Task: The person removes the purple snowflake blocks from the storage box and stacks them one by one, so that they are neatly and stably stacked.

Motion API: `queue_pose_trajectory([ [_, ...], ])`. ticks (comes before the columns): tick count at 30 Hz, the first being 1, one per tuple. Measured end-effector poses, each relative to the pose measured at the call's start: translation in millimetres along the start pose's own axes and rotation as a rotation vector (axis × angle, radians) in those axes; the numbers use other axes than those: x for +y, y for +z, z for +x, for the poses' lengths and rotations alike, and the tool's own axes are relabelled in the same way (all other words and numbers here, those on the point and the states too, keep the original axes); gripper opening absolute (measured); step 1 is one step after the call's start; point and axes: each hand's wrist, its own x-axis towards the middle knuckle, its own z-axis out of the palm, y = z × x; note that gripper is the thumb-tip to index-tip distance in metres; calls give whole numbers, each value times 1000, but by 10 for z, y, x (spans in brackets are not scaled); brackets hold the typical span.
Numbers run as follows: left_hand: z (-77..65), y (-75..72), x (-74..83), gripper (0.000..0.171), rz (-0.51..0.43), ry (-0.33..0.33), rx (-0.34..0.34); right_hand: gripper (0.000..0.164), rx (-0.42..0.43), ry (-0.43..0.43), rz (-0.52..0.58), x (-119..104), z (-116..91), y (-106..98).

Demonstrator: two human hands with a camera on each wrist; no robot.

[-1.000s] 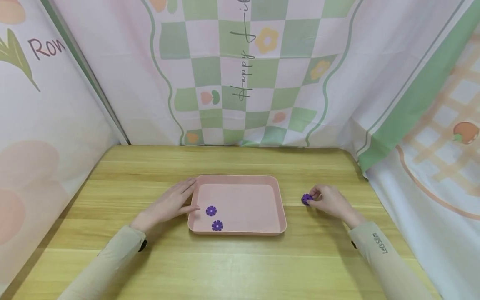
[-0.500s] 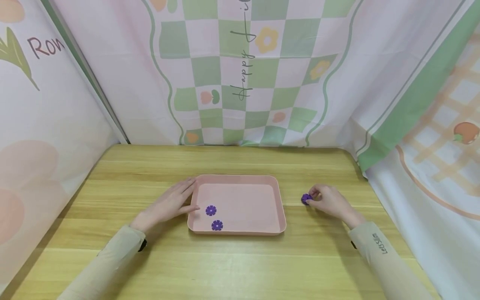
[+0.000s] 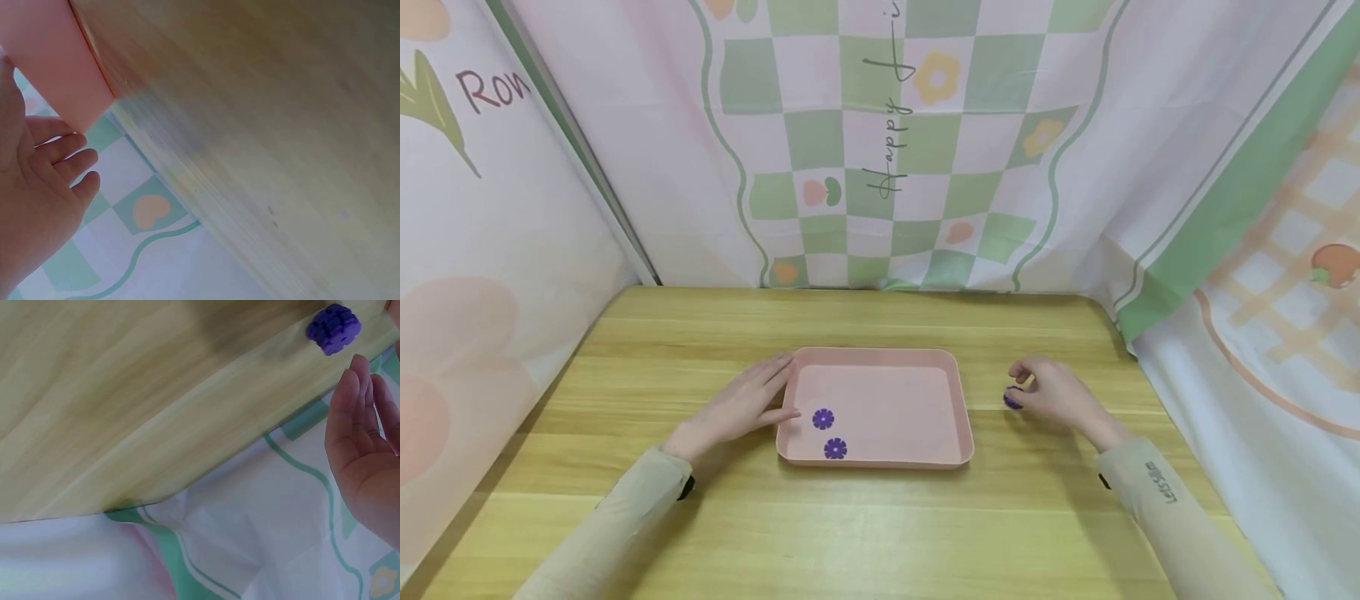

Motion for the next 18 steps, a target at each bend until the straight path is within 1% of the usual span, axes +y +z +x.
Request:
queue_pose_trajectory([
  [8, 9, 5, -13, 85, 11, 9, 8, 29, -8, -79, -9, -199, 112, 29],
  [18, -2, 7, -25, 86, 12, 8, 4, 25, 13, -181, -31, -433, 233, 90],
])
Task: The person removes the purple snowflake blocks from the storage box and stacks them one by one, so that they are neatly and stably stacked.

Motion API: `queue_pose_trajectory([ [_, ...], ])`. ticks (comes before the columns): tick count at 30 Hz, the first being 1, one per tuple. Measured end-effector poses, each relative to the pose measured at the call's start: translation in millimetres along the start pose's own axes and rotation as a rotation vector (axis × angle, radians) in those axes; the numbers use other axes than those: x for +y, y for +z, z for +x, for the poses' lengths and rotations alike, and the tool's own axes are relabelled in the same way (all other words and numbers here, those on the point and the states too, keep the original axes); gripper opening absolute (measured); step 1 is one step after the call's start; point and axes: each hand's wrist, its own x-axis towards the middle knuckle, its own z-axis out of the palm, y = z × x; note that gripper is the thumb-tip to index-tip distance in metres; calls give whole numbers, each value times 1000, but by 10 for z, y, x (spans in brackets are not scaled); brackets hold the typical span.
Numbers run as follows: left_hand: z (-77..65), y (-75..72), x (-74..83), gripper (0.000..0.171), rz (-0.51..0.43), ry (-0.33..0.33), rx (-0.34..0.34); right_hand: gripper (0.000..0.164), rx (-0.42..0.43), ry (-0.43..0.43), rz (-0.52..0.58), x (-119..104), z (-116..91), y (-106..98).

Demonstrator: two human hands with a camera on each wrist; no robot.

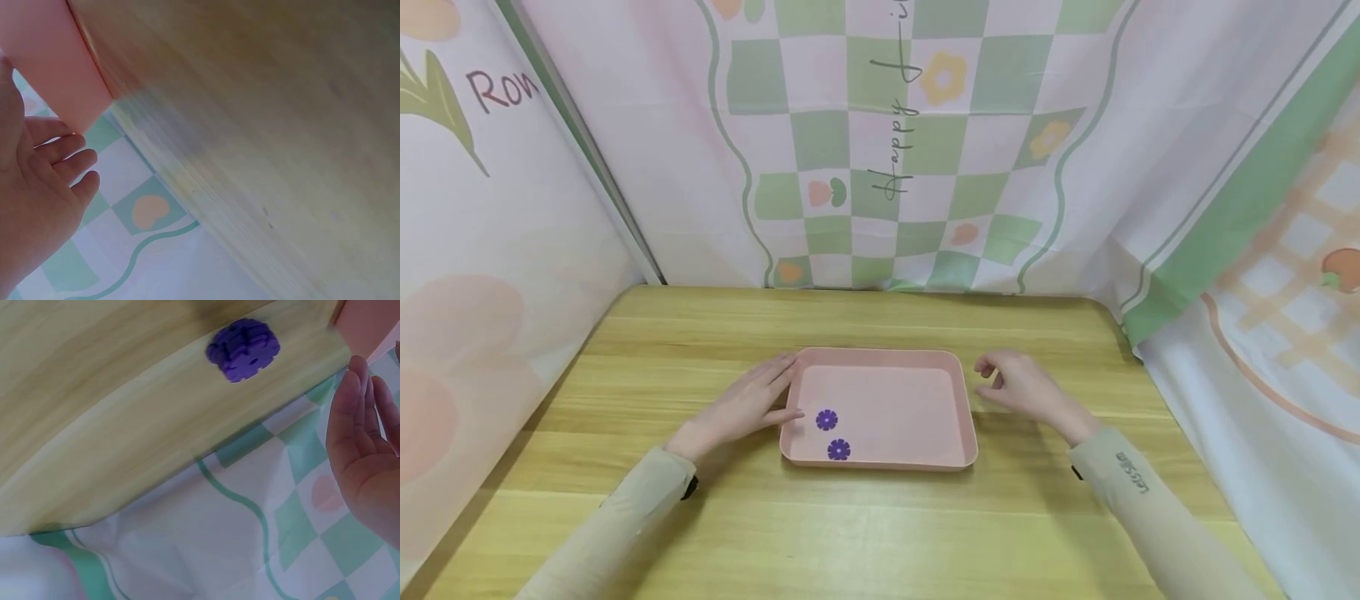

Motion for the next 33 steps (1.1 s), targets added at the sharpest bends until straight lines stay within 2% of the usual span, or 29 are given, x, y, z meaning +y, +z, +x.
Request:
queue_pose_trajectory([
  [7, 5, 22, -13, 86, 14, 14, 15, 22, -5, -41, 9, -147, 133, 48],
  [14, 4, 11, -8, 86, 5, 18, 19, 19, -2, -150, 17, -232, 240, 155],
  [20, 0, 8, -9, 86, -4, 10, 14, 28, -35, -160, 40, -324, 304, 208],
  [25, 5, 25, -18, 86, 5, 12, 19, 24, -62, -167, 39, -402, 348, 245],
  [33, 1, 50, -42, 86, 1, 22, 41, 20, -89, -236, 48, -545, 405, 338],
])
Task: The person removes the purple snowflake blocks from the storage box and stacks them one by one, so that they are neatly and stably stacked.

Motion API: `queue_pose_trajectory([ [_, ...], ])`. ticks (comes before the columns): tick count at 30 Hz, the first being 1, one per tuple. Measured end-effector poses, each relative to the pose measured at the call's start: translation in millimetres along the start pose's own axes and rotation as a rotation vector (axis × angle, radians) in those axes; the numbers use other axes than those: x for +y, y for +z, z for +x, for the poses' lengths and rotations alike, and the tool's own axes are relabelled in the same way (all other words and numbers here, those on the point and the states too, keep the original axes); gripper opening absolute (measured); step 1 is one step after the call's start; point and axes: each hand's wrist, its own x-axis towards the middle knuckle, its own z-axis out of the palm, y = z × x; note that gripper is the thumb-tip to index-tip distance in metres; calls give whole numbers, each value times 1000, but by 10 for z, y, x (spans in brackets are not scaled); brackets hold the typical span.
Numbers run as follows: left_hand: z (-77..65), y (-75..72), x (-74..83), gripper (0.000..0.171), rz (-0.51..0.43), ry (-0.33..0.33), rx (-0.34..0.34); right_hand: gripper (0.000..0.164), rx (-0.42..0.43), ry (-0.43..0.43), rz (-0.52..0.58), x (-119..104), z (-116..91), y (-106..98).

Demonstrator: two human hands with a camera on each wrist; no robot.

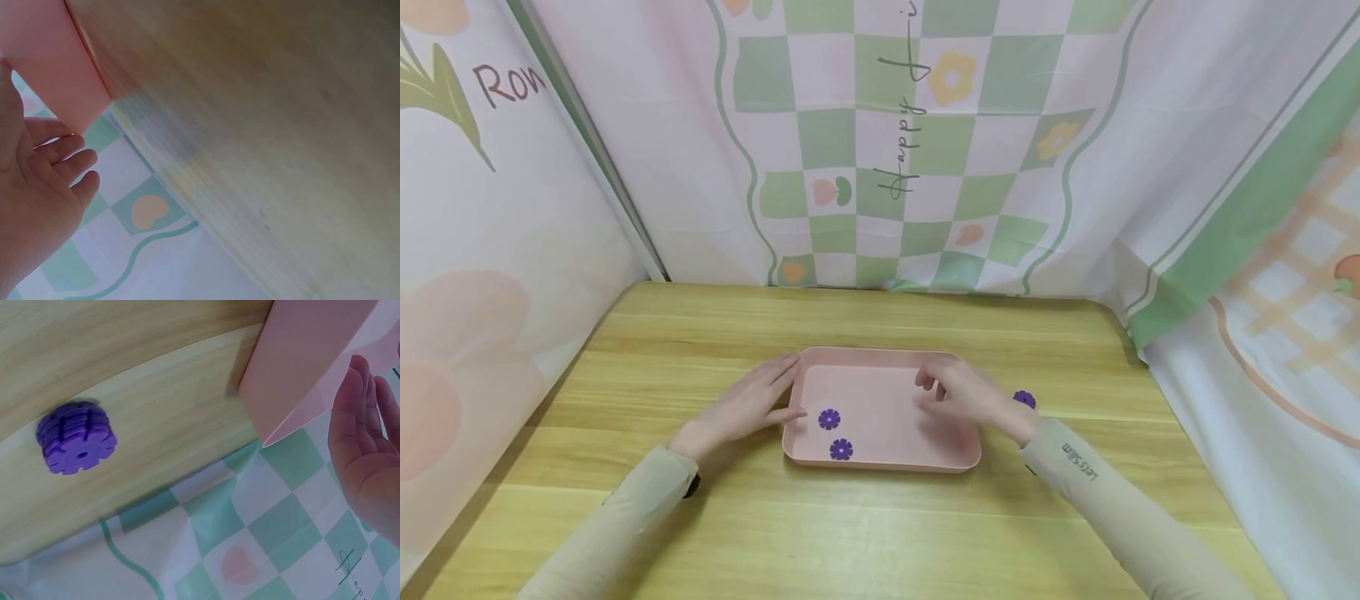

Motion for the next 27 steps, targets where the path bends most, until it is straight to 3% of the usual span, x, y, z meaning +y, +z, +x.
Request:
queue_pose_trajectory([
  [13, 0, -5, -12, 87, -12, -12, -20, 20, -73, -42, 19, -145, 130, 160],
  [22, 9, -5, -15, 87, 1, -8, -14, 21, -89, -84, -41, -356, 218, 227],
  [27, 16, 4, -21, 87, 10, -4, -18, 22, -155, -52, 28, -446, 265, 284],
])
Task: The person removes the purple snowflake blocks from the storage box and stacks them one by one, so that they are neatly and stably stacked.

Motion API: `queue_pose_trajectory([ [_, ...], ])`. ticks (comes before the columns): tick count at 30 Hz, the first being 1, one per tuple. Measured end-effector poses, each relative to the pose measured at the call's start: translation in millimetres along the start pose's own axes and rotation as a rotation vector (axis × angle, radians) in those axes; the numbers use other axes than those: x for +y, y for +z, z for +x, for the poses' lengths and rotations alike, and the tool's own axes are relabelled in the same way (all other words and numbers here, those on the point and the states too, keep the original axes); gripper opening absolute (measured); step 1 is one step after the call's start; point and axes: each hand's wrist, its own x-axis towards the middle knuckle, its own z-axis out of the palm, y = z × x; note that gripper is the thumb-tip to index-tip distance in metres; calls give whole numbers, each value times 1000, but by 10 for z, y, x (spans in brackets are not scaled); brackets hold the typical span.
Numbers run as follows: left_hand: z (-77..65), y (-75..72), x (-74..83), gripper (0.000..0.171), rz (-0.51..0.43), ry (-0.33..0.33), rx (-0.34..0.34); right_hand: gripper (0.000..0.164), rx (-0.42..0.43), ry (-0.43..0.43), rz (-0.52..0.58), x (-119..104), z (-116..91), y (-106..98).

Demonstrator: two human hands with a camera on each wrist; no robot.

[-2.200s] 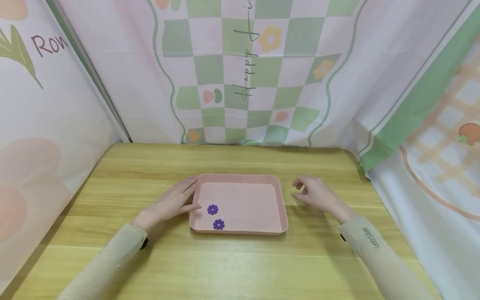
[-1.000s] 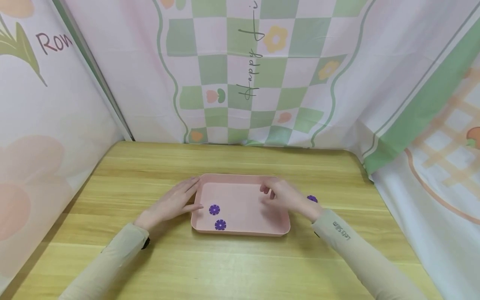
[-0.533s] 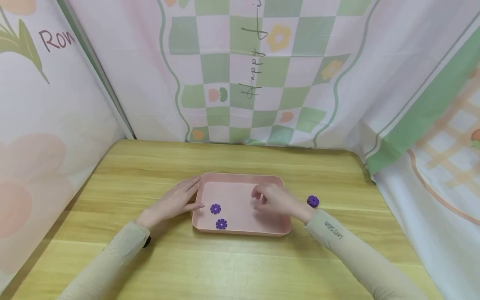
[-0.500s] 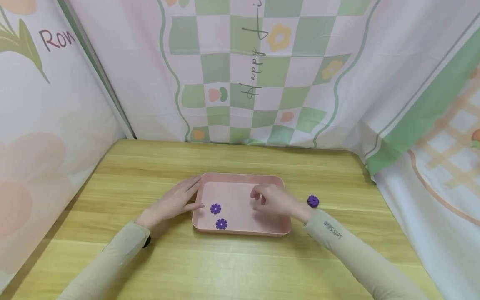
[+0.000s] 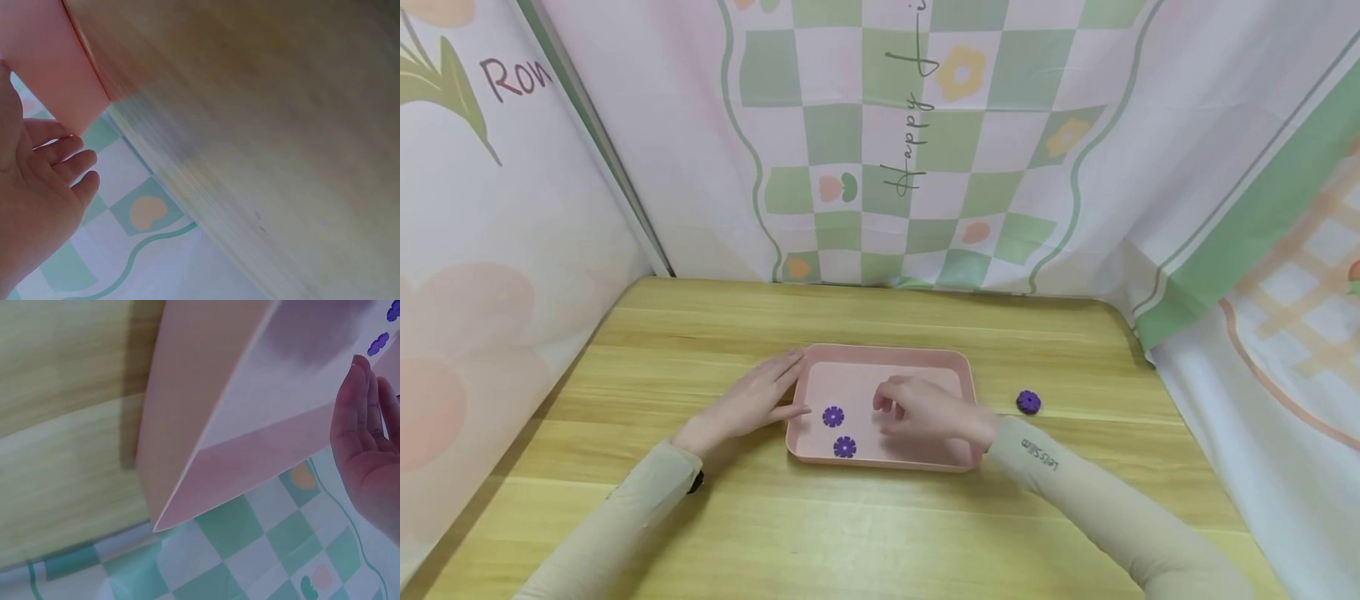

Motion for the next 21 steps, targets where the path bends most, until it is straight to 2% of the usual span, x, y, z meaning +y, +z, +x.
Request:
queue_pose_trajectory([
  [8, -4, -7, 5, 88, -11, -9, -10, 22, -65, 28, 120, -119, 88, 80],
  [14, -8, -18, 19, 87, -29, -9, -3, 22, -82, 39, 104, -177, 135, 164],
  [21, -1, -20, 21, 86, -33, -9, 0, 18, -93, 7, 102, -193, 167, 225],
])
